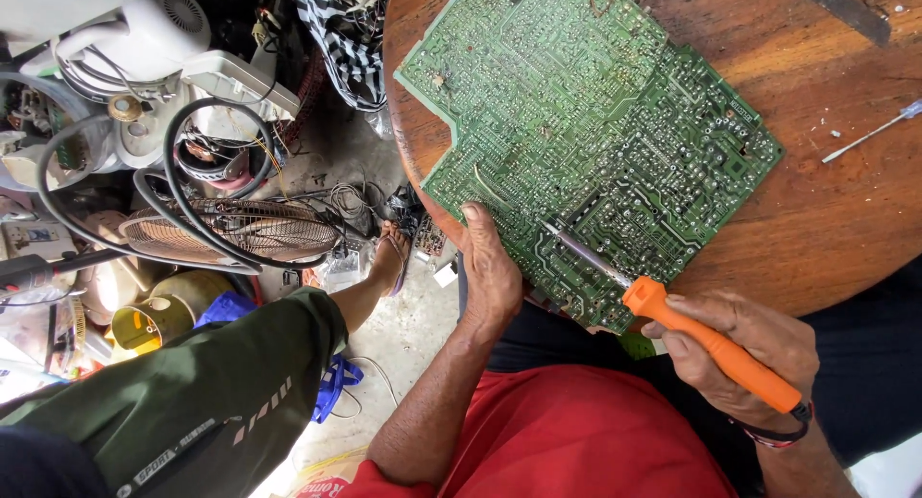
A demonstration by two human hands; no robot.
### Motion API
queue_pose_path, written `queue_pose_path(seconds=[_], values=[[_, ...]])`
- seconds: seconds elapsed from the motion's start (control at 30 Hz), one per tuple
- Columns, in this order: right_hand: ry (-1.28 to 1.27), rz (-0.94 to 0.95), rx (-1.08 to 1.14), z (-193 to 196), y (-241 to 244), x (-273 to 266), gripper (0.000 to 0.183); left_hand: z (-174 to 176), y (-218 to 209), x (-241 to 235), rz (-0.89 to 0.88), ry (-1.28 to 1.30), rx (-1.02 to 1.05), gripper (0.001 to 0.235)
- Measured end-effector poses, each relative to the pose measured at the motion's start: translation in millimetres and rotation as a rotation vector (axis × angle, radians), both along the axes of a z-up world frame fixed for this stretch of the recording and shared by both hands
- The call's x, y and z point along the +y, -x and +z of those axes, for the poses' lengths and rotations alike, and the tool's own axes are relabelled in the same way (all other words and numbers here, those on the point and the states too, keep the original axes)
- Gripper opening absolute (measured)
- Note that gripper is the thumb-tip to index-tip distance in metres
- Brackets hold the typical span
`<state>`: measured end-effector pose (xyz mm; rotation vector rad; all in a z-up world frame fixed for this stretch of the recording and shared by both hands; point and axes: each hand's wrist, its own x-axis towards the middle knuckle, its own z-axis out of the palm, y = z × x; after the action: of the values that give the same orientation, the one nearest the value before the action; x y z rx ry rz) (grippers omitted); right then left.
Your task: The person uses a soldering iron to work on a green circuit board placed on a round wooden table. They flip the board over to access the other side and continue soldering specific points on the circuitry.
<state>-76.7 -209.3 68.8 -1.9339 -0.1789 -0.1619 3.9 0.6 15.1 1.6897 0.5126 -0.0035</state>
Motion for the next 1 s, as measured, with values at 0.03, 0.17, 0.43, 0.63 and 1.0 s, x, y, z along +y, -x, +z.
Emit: queue_pose_path(seconds=[0.03, 0.17, 0.43, 0.63, 1.0], values=[[0.004, 0.010, 0.005, 1, 0, 0, 0.025, -1, 0, 1, -0.002, 0.005, 0.007, 0.097], [0.005, 0.019, -0.052, -5, -1, 0, 0.022, 1, 0, 1, -0.024, 0.084, 0.044, 0.100], [0.003, 0.066, -0.065, -18, 8, -6, 0.029, -5, 2, -6, 0.113, 0.162, 0.089, 0.106], [-0.178, 0.121, 0.469, -32, 3, -15, 0.020, -14, 4, -4, 0.133, 0.151, 0.236, 0.113], [-0.031, 0.044, -0.097, -8, 1, -4, 0.022, -27, 3, -4, 0.114, 0.017, 0.012, 0.092]])
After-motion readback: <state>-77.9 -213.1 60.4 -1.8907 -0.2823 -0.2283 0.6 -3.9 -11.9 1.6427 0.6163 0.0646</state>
